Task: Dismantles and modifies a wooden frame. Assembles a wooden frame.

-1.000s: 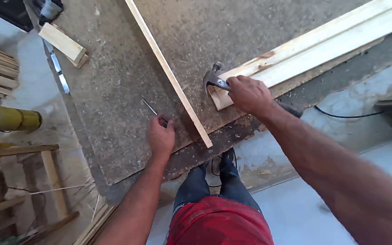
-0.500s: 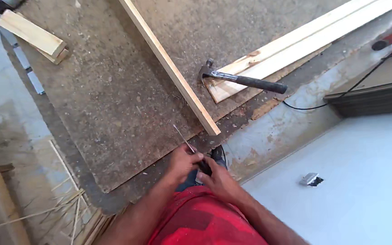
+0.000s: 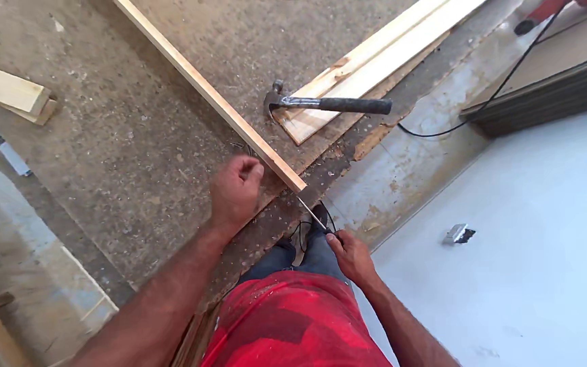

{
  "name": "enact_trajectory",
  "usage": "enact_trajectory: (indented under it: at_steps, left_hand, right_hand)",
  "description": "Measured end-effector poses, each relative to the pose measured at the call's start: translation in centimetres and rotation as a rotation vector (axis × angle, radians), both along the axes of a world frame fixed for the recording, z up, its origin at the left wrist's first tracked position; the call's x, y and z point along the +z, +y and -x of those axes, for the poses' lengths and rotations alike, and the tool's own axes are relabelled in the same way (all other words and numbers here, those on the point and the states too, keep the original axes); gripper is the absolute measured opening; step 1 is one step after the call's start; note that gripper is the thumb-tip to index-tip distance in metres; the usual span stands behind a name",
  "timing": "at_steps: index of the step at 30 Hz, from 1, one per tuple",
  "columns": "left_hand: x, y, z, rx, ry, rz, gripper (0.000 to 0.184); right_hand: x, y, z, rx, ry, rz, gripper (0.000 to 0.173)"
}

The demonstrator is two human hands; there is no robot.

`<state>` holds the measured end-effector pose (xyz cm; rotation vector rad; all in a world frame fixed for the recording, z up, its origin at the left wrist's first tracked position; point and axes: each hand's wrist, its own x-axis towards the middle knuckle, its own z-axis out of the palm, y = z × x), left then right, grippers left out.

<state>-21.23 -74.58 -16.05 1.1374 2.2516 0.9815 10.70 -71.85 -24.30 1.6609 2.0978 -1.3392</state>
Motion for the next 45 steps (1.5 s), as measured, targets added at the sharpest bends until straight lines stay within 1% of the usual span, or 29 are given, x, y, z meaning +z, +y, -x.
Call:
enact_trajectory:
  at_steps: [2, 4, 6, 9, 12, 19, 25, 27, 30, 32, 33, 34, 36, 37, 38, 40, 42, 45]
  left_hand:
    - [0.3, 2.1, 2.3, -0.158, 0.211, -0.181, 0.026]
    - [0.3, 4.5, 3.6, -0.358, 0.332, -0.256, 0.029]
    - [0.0, 6.6, 4.1, -0.507, 0.395, -0.218, 0.033]
    - [-1.8, 8.5, 4.5, -0.607, 0.438, -0.124, 0.042]
    - [-2.7, 9.1, 4.9, -0.618, 0.481, -0.057, 0.049]
    - [-3.1, 9.4, 4.1, -0.568, 0.557, 0.016, 0.050]
    - [-3.2, 9.5, 4.0, -0.565, 0.584, 0.061, 0.049]
    - [-3.1, 9.6, 3.9, -0.566, 0.593, 0.087, 0.051]
    - [-2.7, 9.7, 3.6, -0.577, 0.612, 0.156, 0.056]
    - [-2.4, 9.8, 3.3, -0.584, 0.633, 0.179, 0.057]
    - [-2.4, 9.9, 3.2, -0.583, 0.645, 0.194, 0.057]
    - [-2.3, 9.9, 3.1, -0.581, 0.651, 0.211, 0.056]
    - [-2.3, 9.9, 3.5, -0.582, 0.650, 0.240, 0.053]
    - [-2.3, 9.7, 4.1, -0.587, 0.646, 0.245, 0.052]
    - [-2.4, 9.3, 4.9, -0.590, 0.645, 0.239, 0.051]
    - [-2.7, 8.9, 5.9, -0.570, 0.668, 0.200, 0.052]
    - [-2.8, 8.7, 5.5, -0.541, 0.693, 0.133, 0.054]
    - [-2.5, 9.5, 5.0, -0.539, 0.717, 0.122, 0.055]
  right_hand:
    - [-0.1, 0.2, 0.5, -0.003, 0.018, -0.014, 0.046]
    - [-0.1, 0.5, 0.9, 0.000, 0.014, -0.024, 0.044]
    - [-0.3, 0.8, 1.1, 0.003, 0.019, -0.036, 0.043]
    - [-0.7, 0.8, 0.6, -0.001, 0.051, -0.042, 0.044]
    - [-0.4, 0.4, -0.2, -0.030, 0.070, -0.008, 0.043]
    - [-1.5, 0.6, 0.4, -0.037, 0.092, -0.006, 0.042]
    - [-1.7, 0.9, 0.9, -0.056, 0.099, -0.001, 0.041]
    - [-1.8, 1.4, 1.6, -0.019, 0.105, -0.003, 0.042]
    - [-1.6, 3.3, 3.4, 0.114, 0.148, -0.026, 0.045]
    - [-1.5, 5.2, 4.6, 0.203, 0.153, 0.066, 0.043]
    - [-1.5, 5.6, 5.2, 0.203, 0.158, 0.109, 0.041]
    - [-1.3, 5.0, 6.0, 0.156, 0.163, 0.138, 0.041]
    - [-0.3, 1.9, 8.9, -0.015, 0.118, 0.140, 0.046]
    - [0.1, 0.8, 10.2, -0.052, 0.089, 0.150, 0.048]
    - [-0.1, 0.2, 11.0, -0.056, 0.115, 0.176, 0.050]
    - [-1.1, 0.3, 11.5, -0.038, 0.222, 0.245, 0.051]
    - [-1.4, 1.5, 10.8, 0.036, 0.273, 0.300, 0.052]
    - [-0.7, 6.4, 9.1, 0.240, 0.222, 0.324, 0.054]
